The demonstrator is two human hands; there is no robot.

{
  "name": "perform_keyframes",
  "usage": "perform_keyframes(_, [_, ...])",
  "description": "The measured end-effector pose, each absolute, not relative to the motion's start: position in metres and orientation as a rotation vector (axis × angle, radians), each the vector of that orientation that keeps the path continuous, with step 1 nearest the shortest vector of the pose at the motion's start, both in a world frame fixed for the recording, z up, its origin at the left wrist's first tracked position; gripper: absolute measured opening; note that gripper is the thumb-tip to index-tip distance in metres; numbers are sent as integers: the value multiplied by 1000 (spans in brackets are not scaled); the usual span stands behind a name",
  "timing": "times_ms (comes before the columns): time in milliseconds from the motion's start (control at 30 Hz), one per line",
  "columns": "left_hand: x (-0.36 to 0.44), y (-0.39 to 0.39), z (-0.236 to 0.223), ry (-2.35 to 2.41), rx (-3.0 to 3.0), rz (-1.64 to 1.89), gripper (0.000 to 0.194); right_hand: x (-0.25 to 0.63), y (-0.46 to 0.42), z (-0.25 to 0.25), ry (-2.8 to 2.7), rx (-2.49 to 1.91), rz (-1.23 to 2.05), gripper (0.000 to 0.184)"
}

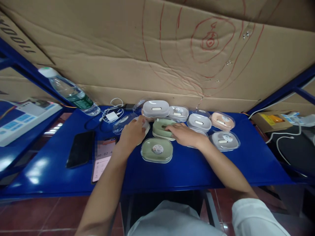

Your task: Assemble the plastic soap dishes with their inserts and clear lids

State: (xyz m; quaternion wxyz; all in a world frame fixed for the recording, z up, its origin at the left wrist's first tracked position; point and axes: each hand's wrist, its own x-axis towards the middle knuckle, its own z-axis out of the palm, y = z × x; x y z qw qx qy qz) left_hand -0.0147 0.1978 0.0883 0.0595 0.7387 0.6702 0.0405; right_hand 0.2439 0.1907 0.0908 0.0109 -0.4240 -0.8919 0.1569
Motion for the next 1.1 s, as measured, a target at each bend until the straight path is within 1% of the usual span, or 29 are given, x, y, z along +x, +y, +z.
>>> perform_keyframes(200, [0, 199, 94, 2006, 2205, 399, 45, 269, 197, 104, -2687, -1225, 431, 46])
perform_keyframes(333, [5, 182, 93, 1847, 2254, 403, 41, 275, 201, 103, -2685, -1227, 418, 46])
perform_keyframes(400, [-4, 159, 91, 1845, 2285, 419, 43, 274, 201, 102, -2728, -1244, 454, 47])
perform_keyframes(500, [-31, 113, 79, 2156, 2251, 558, 54, 270, 200, 102, -2765, -1271, 541, 48])
perform_keyframes(567, [-51, 86, 68, 2343, 2110, 553, 60, 268, 201, 102, -2762, -1297, 588, 49])
perform_keyframes(700, [-76, 61, 51, 2384, 1949, 365, 60, 267, 202, 99, -2745, -1329, 632, 50])
perform_keyframes(767, [-78, 60, 48, 2371, 1959, 403, 59, 267, 201, 102, -2729, -1331, 655, 47])
perform_keyframes(867, [-67, 58, 43, 2259, 2090, 666, 60, 264, 201, 115, -2679, -1256, 694, 36])
perform_keyframes(933, [-50, 55, 36, 2042, 2204, 829, 59, 256, 208, 126, -2599, -1183, 609, 32])
perform_keyframes(1033, [-20, 47, 20, 1727, 2316, 889, 59, 235, 230, 134, -2504, -1176, 395, 33])
perform_keyframes(1100, [-3, 44, 9, 1629, 2374, 874, 60, 216, 248, 131, -2529, -1261, 290, 35])
